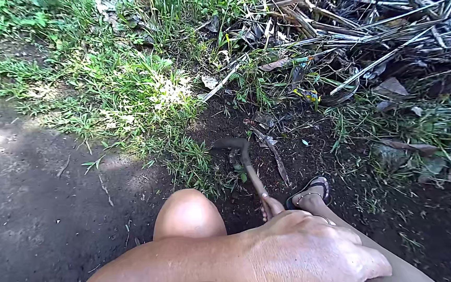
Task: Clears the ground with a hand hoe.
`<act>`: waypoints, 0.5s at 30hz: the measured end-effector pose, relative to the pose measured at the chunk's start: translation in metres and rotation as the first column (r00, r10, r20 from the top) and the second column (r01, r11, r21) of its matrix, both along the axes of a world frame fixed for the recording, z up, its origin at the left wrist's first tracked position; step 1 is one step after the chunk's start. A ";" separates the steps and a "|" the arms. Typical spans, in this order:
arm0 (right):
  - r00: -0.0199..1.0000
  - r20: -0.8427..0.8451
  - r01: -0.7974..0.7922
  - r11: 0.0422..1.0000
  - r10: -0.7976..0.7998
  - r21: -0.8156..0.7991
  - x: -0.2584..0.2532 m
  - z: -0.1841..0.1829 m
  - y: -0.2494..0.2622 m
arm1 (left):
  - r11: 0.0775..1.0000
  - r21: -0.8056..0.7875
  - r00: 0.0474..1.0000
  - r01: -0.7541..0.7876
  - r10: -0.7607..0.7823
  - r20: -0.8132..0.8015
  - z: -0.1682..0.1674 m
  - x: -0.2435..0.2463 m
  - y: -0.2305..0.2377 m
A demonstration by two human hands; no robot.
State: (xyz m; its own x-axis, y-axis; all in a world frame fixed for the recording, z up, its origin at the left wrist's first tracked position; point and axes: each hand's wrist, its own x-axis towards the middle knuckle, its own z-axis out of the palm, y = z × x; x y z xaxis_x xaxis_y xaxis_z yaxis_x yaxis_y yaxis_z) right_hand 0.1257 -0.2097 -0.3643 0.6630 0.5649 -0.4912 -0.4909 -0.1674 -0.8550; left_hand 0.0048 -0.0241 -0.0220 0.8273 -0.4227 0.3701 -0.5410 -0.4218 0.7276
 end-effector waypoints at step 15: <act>0.969 -0.228 0.014 0.939 -0.098 -0.344 0.005 0.015 0.098 | 0.999 -0.016 0.999 -0.031 0.031 -0.015 -0.003 0.010 0.009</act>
